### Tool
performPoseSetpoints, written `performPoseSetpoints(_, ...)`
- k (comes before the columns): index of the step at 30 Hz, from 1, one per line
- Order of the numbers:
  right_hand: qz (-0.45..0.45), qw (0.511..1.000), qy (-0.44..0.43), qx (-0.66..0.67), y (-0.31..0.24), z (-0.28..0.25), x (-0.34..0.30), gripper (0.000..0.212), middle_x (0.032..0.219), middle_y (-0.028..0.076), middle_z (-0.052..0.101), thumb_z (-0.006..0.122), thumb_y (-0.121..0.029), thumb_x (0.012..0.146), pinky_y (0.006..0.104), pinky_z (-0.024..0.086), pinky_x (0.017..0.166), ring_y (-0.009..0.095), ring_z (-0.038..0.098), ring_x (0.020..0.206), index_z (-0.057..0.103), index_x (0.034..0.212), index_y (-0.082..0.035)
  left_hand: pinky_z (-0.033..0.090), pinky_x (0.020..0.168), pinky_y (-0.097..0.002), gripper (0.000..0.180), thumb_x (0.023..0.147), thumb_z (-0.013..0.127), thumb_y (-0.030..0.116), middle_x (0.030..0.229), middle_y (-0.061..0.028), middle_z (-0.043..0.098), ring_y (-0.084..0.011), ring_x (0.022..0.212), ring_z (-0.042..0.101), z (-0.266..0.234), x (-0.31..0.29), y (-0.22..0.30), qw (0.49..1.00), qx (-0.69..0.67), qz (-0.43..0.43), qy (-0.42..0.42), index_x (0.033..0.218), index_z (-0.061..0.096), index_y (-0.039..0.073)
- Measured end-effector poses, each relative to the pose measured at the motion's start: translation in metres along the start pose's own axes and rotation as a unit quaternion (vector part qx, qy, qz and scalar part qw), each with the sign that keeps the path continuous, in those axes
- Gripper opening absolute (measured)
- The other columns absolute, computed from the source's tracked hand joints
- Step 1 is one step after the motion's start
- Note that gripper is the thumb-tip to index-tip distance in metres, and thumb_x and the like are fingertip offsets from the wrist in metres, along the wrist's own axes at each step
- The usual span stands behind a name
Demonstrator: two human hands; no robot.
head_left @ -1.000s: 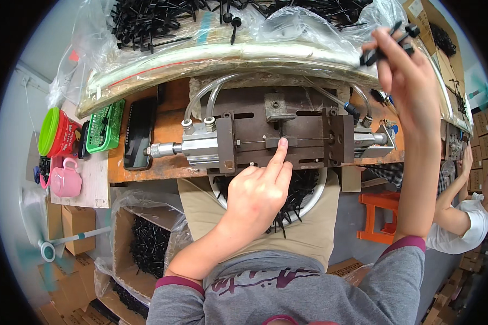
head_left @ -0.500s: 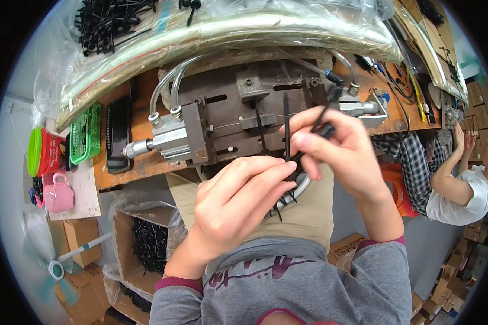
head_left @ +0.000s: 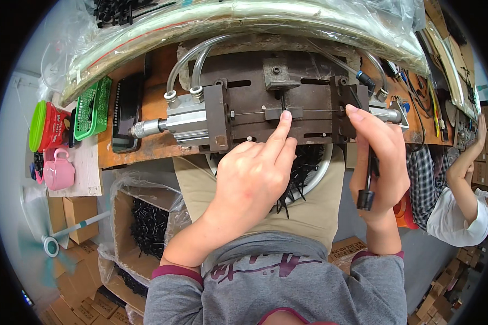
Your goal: The person is assembling black electronic components using a pneumatic jig.
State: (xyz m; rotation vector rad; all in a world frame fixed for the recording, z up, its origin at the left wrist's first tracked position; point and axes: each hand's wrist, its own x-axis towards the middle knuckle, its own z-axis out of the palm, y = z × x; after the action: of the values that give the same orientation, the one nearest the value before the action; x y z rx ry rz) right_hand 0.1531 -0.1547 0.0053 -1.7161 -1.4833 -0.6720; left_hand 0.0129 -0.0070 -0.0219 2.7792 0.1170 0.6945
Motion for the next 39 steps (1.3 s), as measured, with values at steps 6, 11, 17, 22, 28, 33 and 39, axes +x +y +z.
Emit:
performPoseSetpoints(6,-0.057,0.993,-0.040,-0.098,-0.001,0.011,-0.003,0.040,0.108,0.021,0.070,0.066,0.000,0.072,0.0319,0.050,0.063,0.026,0.062,0.074,0.067,0.111,0.009,0.057,0.070,-0.0299,0.036,0.070,0.084,0.007,0.117,-0.0132,0.071,-0.0200,0.078,0.070,-0.013,0.001,0.007,0.963,-0.265,-0.049,0.019,0.104,0.072,0.003)
performPoseSetpoints(11,-0.056,0.993,-0.044,-0.089,-0.007,0.023,-0.001,0.040,0.114,0.020,0.069,0.064,0.000,0.075,0.0292,0.050,0.062,0.021,0.062,0.073,0.068,0.115,0.007,0.058,0.072,-0.0316,0.037,0.069,0.085,-0.001,0.105,-0.0150,0.072,-0.0229,0.086,0.071,-0.028,-0.004,0.016,0.915,-0.400,-0.038,0.042,0.104,0.074,0.000)
performPoseSetpoints(17,0.034,0.999,-0.001,0.012,0.005,0.011,-0.004,0.041,0.116,0.023,0.068,0.061,0.013,0.081,0.0317,0.053,0.069,0.028,0.068,0.088,0.062,0.122,0.011,0.057,0.080,-0.0362,0.034,0.071,0.079,-0.004,0.117,-0.0154,0.069,-0.0284,0.093,0.069,-0.014,-0.007,0.005,0.986,-0.152,-0.051,0.044,0.103,0.070,-0.002)
performPoseSetpoints(22,0.096,0.990,-0.029,0.097,-0.007,-0.002,0.001,0.044,0.124,0.025,0.063,0.062,-0.008,0.090,0.0395,0.051,0.093,0.033,0.066,0.106,0.056,0.128,0.013,0.057,0.079,-0.0353,0.025,0.076,0.075,0.006,0.125,-0.0148,0.067,-0.0260,0.088,0.071,-0.003,-0.002,0.002,0.999,-0.037,0.008,0.001,0.100,0.069,0.001)
performPoseSetpoints(28,0.192,0.949,-0.022,0.247,-0.009,-0.009,-0.005,0.046,0.130,0.027,0.059,0.065,-0.005,0.085,0.0411,0.046,0.102,0.033,0.065,0.113,0.054,0.127,0.010,0.055,0.065,-0.0319,0.026,0.075,0.077,0.012,0.126,-0.0134,0.067,-0.0220,0.067,0.068,-0.010,0.005,0.001,0.999,-0.004,-0.005,-0.043,0.098,0.070,0.004)
performPoseSetpoints(33,0.184,0.957,-0.109,0.197,-0.015,-0.014,-0.007,0.033,0.132,0.023,0.058,0.080,0.007,0.072,0.0363,0.055,0.091,0.029,0.069,0.103,0.065,0.101,0.003,0.055,0.063,-0.0309,0.024,0.079,0.080,0.018,0.104,-0.0085,0.075,-0.0217,0.070,0.070,-0.037,0.025,-0.015,0.994,-0.107,0.005,-0.008,0.100,0.073,0.008)
performPoseSetpoints(39,0.113,0.976,-0.163,0.087,-0.028,0.016,-0.016,0.031,0.131,0.021,0.058,0.077,0.004,0.072,0.0370,0.057,0.082,0.034,0.066,0.103,0.063,0.100,0.002,0.055,0.067,-0.0315,0.018,0.081,0.076,0.017,0.092,-0.0060,0.075,-0.0205,0.074,0.069,-0.086,0.126,-0.076,0.967,0.048,-0.029,0.250,0.098,0.076,0.011)
